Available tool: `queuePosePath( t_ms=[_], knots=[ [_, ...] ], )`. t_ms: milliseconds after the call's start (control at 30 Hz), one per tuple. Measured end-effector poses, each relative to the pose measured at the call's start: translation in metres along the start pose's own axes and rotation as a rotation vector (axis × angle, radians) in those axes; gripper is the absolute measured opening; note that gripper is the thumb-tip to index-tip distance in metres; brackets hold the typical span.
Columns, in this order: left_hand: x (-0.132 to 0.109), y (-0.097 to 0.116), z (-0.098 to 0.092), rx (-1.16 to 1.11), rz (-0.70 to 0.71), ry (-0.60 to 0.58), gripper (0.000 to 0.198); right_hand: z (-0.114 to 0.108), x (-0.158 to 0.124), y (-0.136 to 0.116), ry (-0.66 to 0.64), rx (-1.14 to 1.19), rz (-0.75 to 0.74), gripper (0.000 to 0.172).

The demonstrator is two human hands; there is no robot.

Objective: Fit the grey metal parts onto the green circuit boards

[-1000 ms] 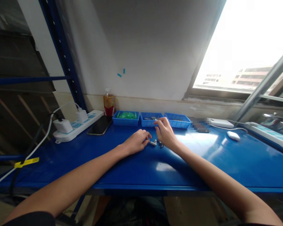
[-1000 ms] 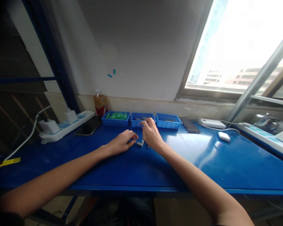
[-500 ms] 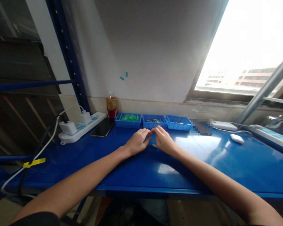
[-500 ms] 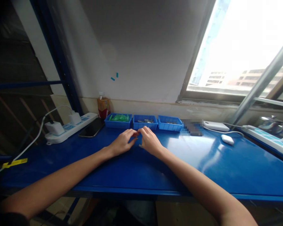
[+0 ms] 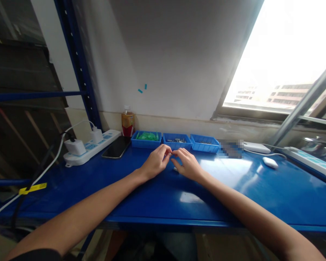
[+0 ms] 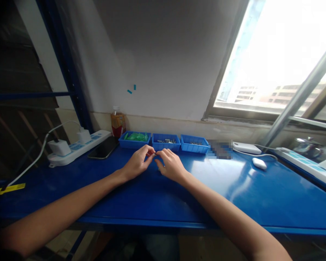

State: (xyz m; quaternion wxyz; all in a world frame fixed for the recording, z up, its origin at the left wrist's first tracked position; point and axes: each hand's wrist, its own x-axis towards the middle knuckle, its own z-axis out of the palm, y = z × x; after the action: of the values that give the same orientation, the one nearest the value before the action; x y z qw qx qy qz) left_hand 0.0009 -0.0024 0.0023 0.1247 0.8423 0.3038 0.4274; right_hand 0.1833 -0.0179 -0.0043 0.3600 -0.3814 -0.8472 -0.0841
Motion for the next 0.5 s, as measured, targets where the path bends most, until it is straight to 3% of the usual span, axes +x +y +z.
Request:
queuePosePath(
  t_ms=[333,500],
  knots=[
    [0.0003,0.0045,-0.0004,-0.051,-0.031,-0.040,0.012,-0.0033,0.0017,-0.0040,0.062,-0.002,0.013,0.010],
    [-0.0007,0.0066,0.0004,-0.045,0.016,-0.063,0.019,-0.0023,0.0022,-0.0050,0.074,0.037,0.053,0.020]
  ],
)
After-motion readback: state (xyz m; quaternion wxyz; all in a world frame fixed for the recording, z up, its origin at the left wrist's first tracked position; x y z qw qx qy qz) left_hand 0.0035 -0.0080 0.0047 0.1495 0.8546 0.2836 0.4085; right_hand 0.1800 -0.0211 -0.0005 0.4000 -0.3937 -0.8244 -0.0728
